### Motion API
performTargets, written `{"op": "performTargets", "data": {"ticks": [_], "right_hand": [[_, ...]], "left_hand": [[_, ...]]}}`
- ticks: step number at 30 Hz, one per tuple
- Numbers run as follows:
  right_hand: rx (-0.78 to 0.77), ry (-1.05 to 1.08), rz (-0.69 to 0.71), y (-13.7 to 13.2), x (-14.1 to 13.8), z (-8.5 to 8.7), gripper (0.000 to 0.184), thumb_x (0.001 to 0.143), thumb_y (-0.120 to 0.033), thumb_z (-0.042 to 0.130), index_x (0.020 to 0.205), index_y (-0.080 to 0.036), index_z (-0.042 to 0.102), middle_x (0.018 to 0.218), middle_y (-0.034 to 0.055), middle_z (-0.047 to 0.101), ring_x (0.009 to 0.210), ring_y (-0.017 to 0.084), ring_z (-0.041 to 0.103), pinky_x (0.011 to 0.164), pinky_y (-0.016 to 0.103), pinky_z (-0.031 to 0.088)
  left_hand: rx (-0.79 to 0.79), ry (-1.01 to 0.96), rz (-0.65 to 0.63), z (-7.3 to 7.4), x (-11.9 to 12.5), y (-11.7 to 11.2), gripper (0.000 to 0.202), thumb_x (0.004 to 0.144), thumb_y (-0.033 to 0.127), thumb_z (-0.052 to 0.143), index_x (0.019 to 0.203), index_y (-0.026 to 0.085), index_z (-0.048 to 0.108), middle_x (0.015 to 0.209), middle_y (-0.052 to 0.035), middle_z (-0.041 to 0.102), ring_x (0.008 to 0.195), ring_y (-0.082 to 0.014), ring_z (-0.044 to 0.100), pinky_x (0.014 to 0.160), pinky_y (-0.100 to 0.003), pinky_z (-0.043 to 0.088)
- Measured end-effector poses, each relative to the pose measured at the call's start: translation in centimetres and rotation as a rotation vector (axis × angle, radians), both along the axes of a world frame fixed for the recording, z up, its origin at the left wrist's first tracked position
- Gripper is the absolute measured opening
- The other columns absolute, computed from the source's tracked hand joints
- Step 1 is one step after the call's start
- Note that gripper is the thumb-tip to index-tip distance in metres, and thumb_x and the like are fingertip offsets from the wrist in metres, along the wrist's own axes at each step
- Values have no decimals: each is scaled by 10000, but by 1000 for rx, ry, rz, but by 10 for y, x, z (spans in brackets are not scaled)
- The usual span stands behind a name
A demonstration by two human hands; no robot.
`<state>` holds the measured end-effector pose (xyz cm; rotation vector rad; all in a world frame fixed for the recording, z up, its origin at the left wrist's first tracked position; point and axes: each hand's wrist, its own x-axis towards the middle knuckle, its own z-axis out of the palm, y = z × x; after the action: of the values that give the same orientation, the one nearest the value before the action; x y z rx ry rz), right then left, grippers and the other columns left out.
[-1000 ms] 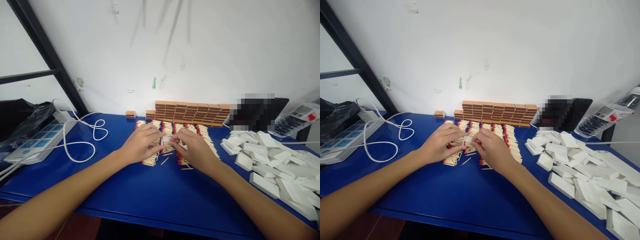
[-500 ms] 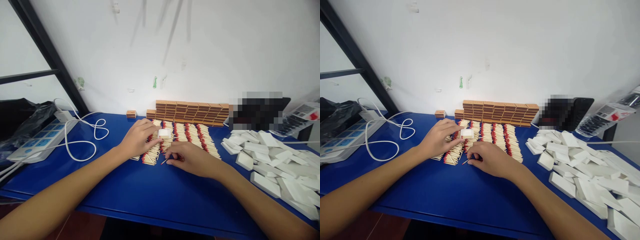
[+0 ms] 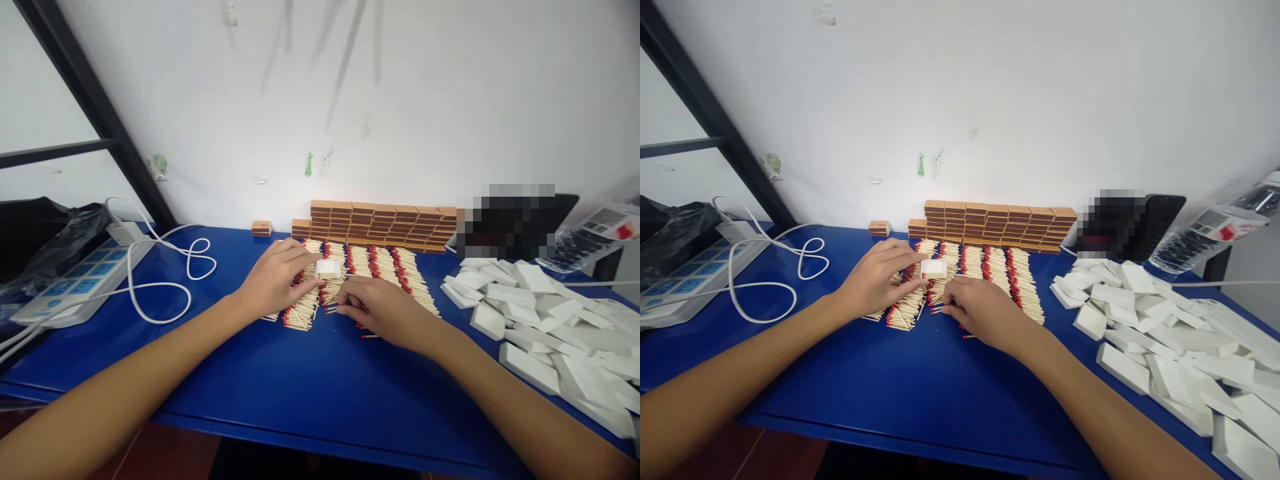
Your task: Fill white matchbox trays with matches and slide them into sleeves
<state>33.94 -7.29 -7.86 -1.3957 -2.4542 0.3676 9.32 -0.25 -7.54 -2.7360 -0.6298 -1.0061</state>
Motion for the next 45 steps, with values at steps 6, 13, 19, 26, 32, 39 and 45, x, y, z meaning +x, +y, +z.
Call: {"op": "performTargets", "data": {"ticks": [6, 13, 19, 26, 32, 39, 45], "right_hand": [[-7, -23, 13, 0, -2, 0, 115, 990, -174, 633, 880, -198, 658, 875, 28, 663, 728, 158, 576, 666, 287, 398], [10, -101, 37, -2, -2, -2, 125, 1024, -163, 567, 925, -187, 639, 949, 57, 679, 828, 191, 633, 721, 307, 431], [126, 20, 39, 0, 3, 2, 119, 1048, -197, 546, 936, -202, 585, 950, 40, 663, 798, 175, 611, 682, 286, 418], [363, 117, -34, 4, 4, 0, 97, 1064, -253, 546, 989, -207, 587, 944, 37, 640, 780, 176, 604, 670, 289, 424], [520, 71, -54, 5, 3, -2, 105, 1066, -240, 535, 989, -198, 591, 925, 49, 639, 779, 185, 608, 674, 300, 431], [593, 28, -25, 6, 1, -4, 100, 1049, -211, 565, 958, -196, 602, 896, 50, 646, 764, 189, 588, 602, 294, 384], [514, 107, 13, 5, 3, -1, 116, 1061, -218, 544, 993, -191, 634, 897, 47, 647, 757, 170, 591, 661, 290, 425]], "left_hand": [[6, 4, 1, 1, 0, 0, 355, 991, 380, 683, 1276, 169, 670, 1039, -78, 762, 1052, -271, 640, 902, -428, 509], [4, 1, -5, -1, -1, 2, 368, 979, 380, 699, 1275, 162, 673, 1038, -82, 759, 1058, -270, 637, 913, -431, 508], [1, 13, 9, 0, 0, 0, 361, 987, 381, 691, 1267, 153, 676, 1048, -83, 763, 1054, -267, 639, 911, -422, 507], [3, 1, -21, 2, 1, -4, 361, 980, 383, 702, 1261, 157, 683, 1035, -82, 764, 1034, -268, 641, 909, -423, 518], [-41, -54, -108, 2, 3, -4, 400, 953, 423, 734, 1265, 176, 694, 1003, -78, 765, 999, -247, 654, 903, -414, 548], [-89, -42, -144, -1, 6, -8, 406, 953, 414, 736, 1286, 186, 695, 1037, -86, 758, 1016, -242, 659, 917, -431, 557], [-70, -41, -113, -1, 3, -3, 389, 951, 421, 737, 1261, 188, 696, 1014, -77, 762, 1002, -250, 654, 910, -431, 553]]}}
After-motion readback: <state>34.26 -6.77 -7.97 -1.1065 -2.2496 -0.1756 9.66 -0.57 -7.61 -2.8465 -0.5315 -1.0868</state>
